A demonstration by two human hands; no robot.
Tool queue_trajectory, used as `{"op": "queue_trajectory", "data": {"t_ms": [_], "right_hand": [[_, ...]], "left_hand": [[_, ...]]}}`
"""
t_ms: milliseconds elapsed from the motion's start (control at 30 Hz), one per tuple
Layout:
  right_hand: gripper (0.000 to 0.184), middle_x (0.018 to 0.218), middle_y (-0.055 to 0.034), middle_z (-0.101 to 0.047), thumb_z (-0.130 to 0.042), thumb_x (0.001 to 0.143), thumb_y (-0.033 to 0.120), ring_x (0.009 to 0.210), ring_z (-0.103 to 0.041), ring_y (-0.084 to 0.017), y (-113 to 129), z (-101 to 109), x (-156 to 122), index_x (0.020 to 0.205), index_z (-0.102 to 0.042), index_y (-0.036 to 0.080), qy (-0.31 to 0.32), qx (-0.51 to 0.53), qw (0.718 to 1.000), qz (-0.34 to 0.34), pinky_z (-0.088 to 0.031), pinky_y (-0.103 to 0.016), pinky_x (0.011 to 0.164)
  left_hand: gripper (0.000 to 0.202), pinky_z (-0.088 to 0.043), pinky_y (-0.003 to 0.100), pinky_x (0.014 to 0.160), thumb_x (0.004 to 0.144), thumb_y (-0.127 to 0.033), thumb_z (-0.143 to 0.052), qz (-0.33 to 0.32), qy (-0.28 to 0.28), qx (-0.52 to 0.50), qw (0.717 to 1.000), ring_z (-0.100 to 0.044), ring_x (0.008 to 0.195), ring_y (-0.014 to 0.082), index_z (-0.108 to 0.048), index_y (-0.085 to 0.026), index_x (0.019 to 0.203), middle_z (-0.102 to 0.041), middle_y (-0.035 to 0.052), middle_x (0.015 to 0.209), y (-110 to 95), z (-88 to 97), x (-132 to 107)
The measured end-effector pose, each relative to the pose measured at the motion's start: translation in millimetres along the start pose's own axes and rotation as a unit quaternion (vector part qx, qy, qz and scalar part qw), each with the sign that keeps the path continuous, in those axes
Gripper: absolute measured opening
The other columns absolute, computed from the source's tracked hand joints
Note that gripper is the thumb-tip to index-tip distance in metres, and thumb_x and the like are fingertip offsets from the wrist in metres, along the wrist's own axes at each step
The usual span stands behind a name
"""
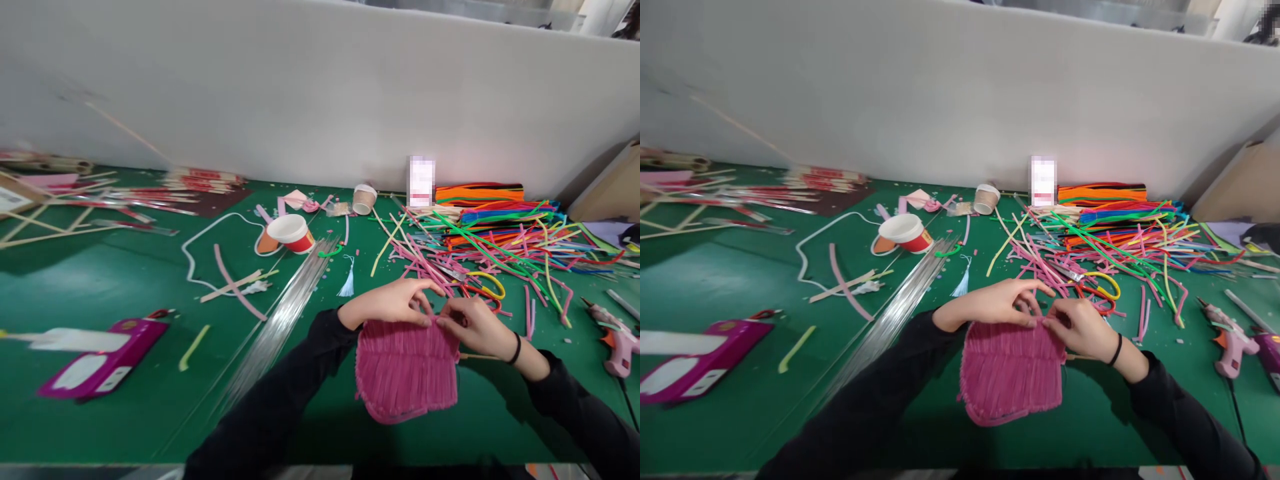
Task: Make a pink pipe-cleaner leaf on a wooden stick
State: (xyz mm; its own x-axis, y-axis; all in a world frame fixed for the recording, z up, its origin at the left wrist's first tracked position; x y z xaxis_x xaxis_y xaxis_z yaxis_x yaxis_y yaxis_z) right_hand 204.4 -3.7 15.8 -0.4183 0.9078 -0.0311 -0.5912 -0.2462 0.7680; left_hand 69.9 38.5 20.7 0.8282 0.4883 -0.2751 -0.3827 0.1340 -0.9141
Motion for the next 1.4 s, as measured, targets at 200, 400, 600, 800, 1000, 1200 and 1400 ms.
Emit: {"op": "queue_trajectory", "data": {"t_ms": [200, 400, 600, 800, 1000, 1200, 1400], "right_hand": [[0.061, 0.080, -0.0056, -0.067, -0.042, 0.085, 0.070, 0.065, -0.059, -0.014, -20.4, -0.8, -10.0, 0.092, -0.069, 0.016, 0.043, 0.225, 0.967, -0.108, -0.045, -0.024, 0.055], [0.042, 0.070, -0.0024, -0.066, -0.065, 0.077, 0.058, 0.064, -0.062, -0.014, -35.0, 2.6, -25.7, 0.083, -0.069, 0.016, 0.008, 0.280, 0.951, -0.129, -0.050, -0.025, 0.059], [0.039, 0.066, -0.0025, -0.067, -0.068, 0.076, 0.054, 0.059, -0.061, -0.013, -38.7, -6.7, -22.3, 0.076, -0.069, 0.015, -0.023, 0.273, 0.951, -0.141, -0.048, -0.024, 0.056], [0.042, 0.062, -0.0010, -0.065, -0.071, 0.070, 0.058, 0.057, -0.059, -0.013, -37.1, -11.0, -16.7, 0.073, -0.070, 0.016, -0.026, 0.284, 0.946, -0.152, -0.048, -0.025, 0.056], [0.042, 0.073, -0.0010, -0.067, -0.070, 0.071, 0.059, 0.068, -0.062, -0.013, -37.2, -8.1, -25.6, 0.079, -0.073, 0.018, -0.047, 0.375, 0.908, -0.181, -0.053, -0.027, 0.068], [0.041, 0.081, -0.0016, -0.070, -0.082, 0.061, 0.049, 0.073, -0.065, -0.013, -49.9, -13.2, -32.8, 0.086, -0.071, 0.018, -0.069, 0.429, 0.875, -0.213, -0.054, -0.031, 0.077], [0.042, 0.066, -0.0003, -0.064, -0.074, 0.066, 0.058, 0.064, -0.063, -0.014, -52.9, -17.1, -31.6, 0.074, -0.068, 0.016, -0.075, 0.351, 0.912, -0.198, -0.054, -0.028, 0.065]], "left_hand": [[0.059, -0.045, 0.024, 0.063, 0.074, -0.033, -0.072, -0.025, -0.014, 0.000, 1.000, -0.067, 0.070, 0.0175, -0.053, -0.023, 0.130, -0.072, 0.0037, 0.080, -6.3, 0.8, -0.8], [0.057, -0.046, 0.025, 0.064, 0.074, -0.031, -0.071, -0.034, -0.044, -0.032, 0.998, -0.067, 0.070, 0.0165, -0.054, -0.022, 0.128, -0.073, 0.0062, 0.087, -6.3, 1.1, 3.0], [0.052, -0.047, 0.025, 0.066, 0.074, -0.026, -0.070, -0.039, -0.090, -0.077, 0.992, -0.069, 0.077, 0.0192, -0.056, -0.018, 0.124, -0.072, 0.0054, 0.082, -4.6, -3.1, 9.5], [0.050, -0.046, 0.026, 0.067, 0.077, -0.036, -0.068, -0.008, -0.045, -0.030, 0.998, -0.068, 0.076, 0.0199, -0.058, -0.018, 0.122, -0.073, 0.0068, 0.085, 3.0, -3.0, 8.9], [0.051, -0.040, 0.023, 0.058, 0.076, -0.041, -0.069, 0.061, 0.021, 0.013, 0.998, -0.062, 0.065, 0.0161, -0.060, -0.018, 0.121, -0.072, 0.0043, 0.078, 22.7, 6.1, -6.8], [0.049, -0.038, 0.023, 0.059, 0.075, -0.041, -0.068, 0.074, -0.093, -0.065, 0.991, -0.061, 0.066, 0.0157, -0.060, -0.017, 0.117, -0.072, 0.0026, 0.078, 42.8, 13.2, -29.5], [0.042, -0.045, 0.029, 0.074, 0.073, -0.038, -0.070, 0.067, -0.213, -0.126, 0.967, -0.066, 0.078, 0.0194, -0.062, -0.016, 0.108, -0.072, 0.0033, 0.080, 54.8, 5.4, -37.4]]}}
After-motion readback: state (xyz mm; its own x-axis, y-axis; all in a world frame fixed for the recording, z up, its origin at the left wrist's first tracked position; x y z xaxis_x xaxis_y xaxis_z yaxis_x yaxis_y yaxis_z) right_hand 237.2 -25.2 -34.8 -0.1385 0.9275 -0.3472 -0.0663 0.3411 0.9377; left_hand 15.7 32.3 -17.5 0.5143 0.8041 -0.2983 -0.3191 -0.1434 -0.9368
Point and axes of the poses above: each hand's wrist, its own x-axis towards the middle knuckle, its own z-axis out of the back of the hand, y = z × x, the point moved 6 cm from there along x, towards the middle knuckle
